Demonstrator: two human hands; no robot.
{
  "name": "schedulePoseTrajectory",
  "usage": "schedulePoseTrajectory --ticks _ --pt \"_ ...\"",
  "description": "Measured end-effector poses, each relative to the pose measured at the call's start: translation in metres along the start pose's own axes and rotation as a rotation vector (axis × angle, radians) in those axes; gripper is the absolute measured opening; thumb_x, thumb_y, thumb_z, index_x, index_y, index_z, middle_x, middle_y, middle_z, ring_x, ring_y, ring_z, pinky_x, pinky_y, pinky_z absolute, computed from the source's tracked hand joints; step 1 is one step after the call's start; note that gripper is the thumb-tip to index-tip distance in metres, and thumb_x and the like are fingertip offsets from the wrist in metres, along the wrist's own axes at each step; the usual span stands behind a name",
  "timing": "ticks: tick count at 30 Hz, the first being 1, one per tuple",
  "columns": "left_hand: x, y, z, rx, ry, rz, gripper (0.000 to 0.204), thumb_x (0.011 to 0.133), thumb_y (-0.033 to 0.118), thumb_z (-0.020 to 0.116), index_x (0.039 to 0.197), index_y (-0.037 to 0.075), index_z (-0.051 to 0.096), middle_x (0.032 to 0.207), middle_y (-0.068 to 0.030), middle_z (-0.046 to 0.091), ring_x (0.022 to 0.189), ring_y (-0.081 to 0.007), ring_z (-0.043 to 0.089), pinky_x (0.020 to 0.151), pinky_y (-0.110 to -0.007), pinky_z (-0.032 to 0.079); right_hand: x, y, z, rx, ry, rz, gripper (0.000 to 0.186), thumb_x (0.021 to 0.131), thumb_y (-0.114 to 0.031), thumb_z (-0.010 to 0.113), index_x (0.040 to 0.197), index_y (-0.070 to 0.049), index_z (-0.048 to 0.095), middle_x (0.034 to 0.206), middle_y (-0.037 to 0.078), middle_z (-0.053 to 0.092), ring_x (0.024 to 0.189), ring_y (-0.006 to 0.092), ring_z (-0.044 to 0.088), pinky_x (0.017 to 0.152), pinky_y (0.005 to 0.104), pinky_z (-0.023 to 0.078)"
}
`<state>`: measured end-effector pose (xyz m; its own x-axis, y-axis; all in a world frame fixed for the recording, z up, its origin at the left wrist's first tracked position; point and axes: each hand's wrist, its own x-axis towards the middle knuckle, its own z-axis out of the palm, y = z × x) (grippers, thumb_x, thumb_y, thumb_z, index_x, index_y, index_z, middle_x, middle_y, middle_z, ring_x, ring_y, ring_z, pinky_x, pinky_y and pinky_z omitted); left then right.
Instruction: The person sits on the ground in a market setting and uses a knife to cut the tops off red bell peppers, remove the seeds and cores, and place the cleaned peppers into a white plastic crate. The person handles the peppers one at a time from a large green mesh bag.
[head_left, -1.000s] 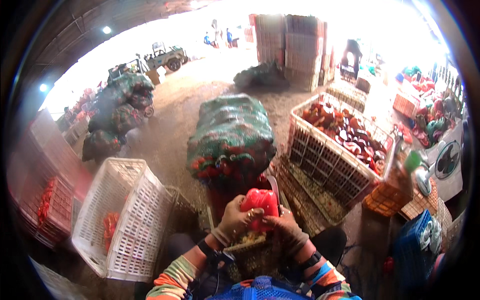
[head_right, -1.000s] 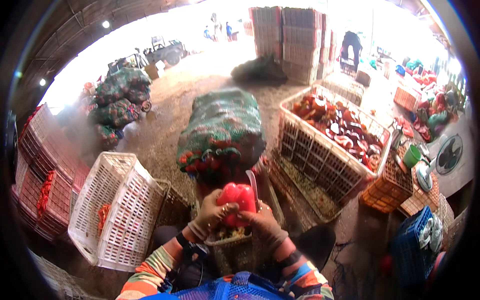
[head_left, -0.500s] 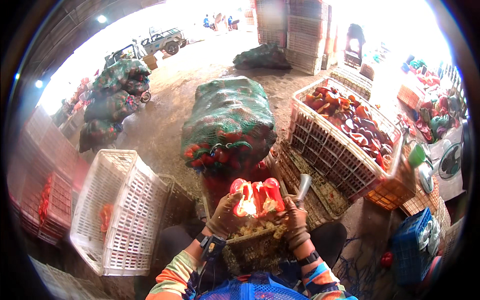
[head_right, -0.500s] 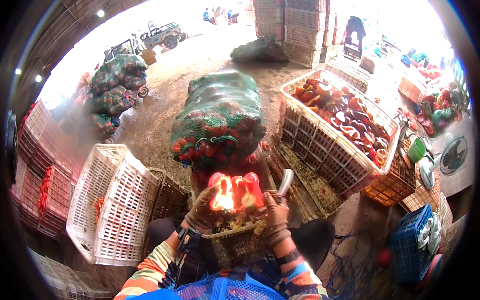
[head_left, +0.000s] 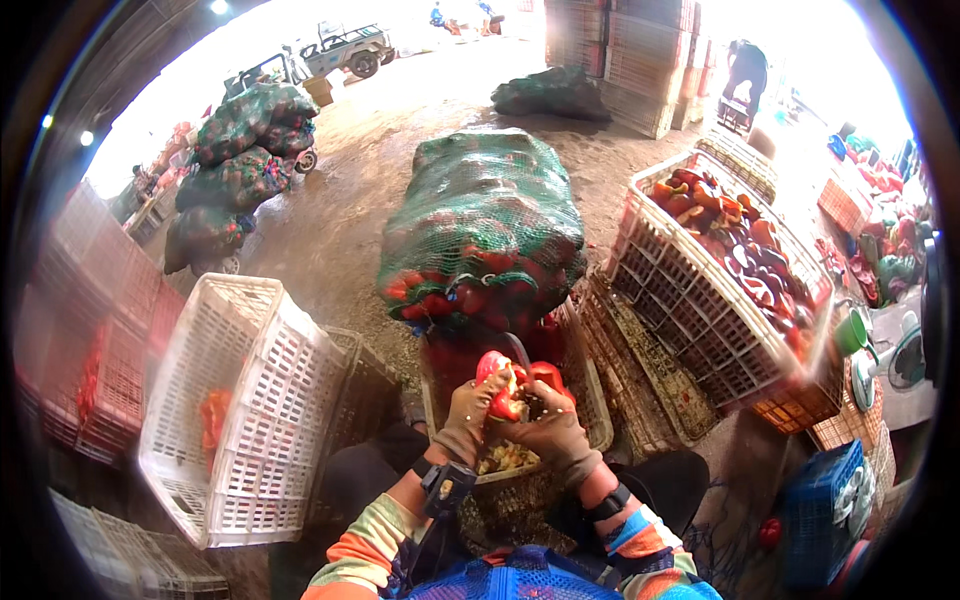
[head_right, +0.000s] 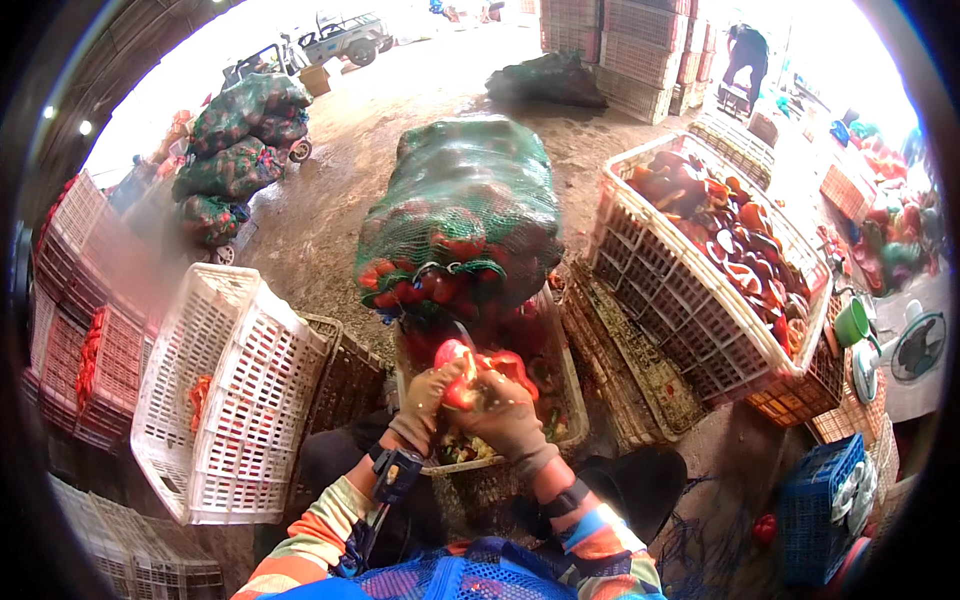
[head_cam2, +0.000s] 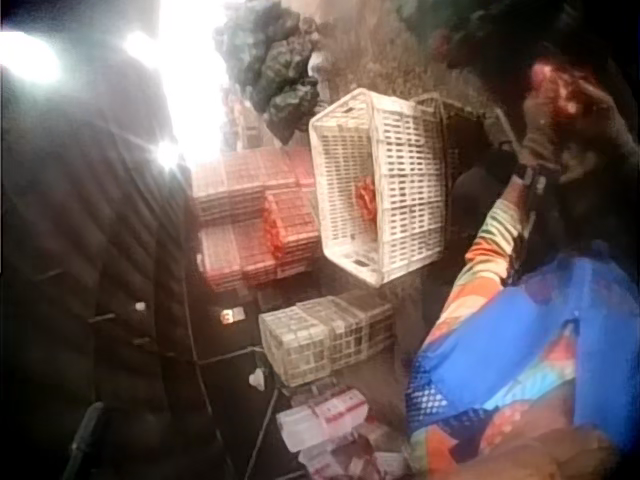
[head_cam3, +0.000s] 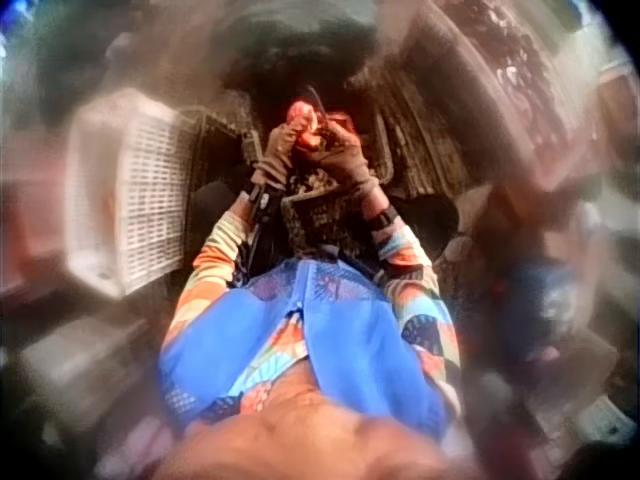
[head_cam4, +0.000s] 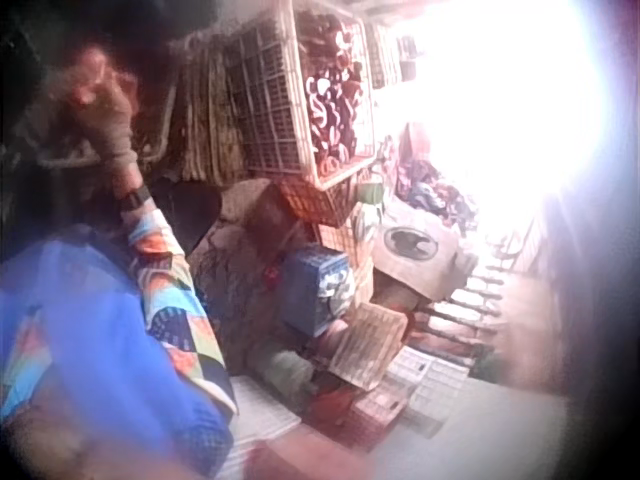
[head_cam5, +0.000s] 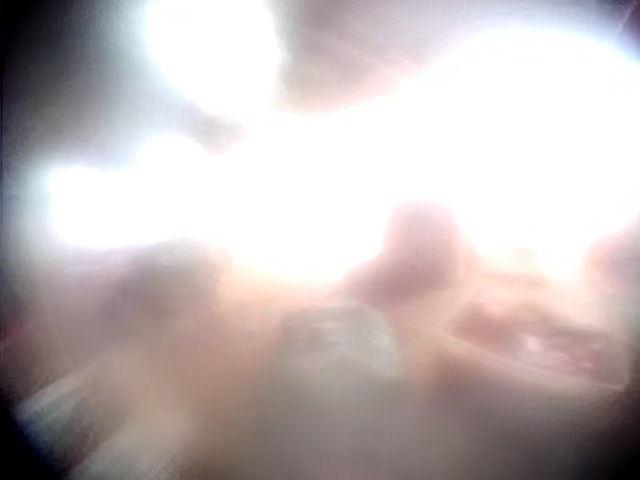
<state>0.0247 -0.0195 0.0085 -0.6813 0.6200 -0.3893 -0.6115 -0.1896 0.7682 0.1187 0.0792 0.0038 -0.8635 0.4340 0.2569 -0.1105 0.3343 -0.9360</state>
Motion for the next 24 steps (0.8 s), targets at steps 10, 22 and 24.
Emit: schedulePoseTrajectory --ticks 10,22,24 --pt "0.011 0.027 -0.043 0.122 -0.021 0.196 0.032 0.083 0.021 0.065 0.105 -0.002 0.06 0.096 -0.0078 0.064 0.085 -0.0154 0.064 0.073 -0.03 0.054 -0.009 0.016 -0.043 0.022 -0.069 0.466 0.039 0.07 -0.012 0.077 0.104 -0.002 0.061 0.09 0.002 0.062 0.082 0.0102 0.057 0.07 0.0256 0.049" --pt "-0.04 0.08 -0.007 -0.087 -0.327 -0.027 0.045 0.083 0.026 0.065 0.118 0.002 0.049 0.11 -0.0084 0.058 0.098 -0.0182 0.059 0.083 -0.032 0.05 0.02 -0.006 -0.024 -0.448 -0.231 -0.214 0.042 0.064 -0.016 0.079 0.1 -0.007 0.061 0.091 0.009 0.063 0.086 0.0192 0.062 0.074 0.0316 0.049" --pt "-0.044 0.079 -0.008 -0.173 -0.373 -0.04 0.045 0.083 0.026 0.065 0.119 0.002 0.049 0.111 -0.0085 0.058 0.099 -0.0192 0.059 0.085 -0.033 0.049 0.013 -0.008 -0.025 -0.208 -0.192 -0.143 0.035 0.064 -0.013 0.078 0.092 -0.005 0.059 0.083 0.008 0.061 0.081 0.0183 0.062 0.069 0.0317 0.049"
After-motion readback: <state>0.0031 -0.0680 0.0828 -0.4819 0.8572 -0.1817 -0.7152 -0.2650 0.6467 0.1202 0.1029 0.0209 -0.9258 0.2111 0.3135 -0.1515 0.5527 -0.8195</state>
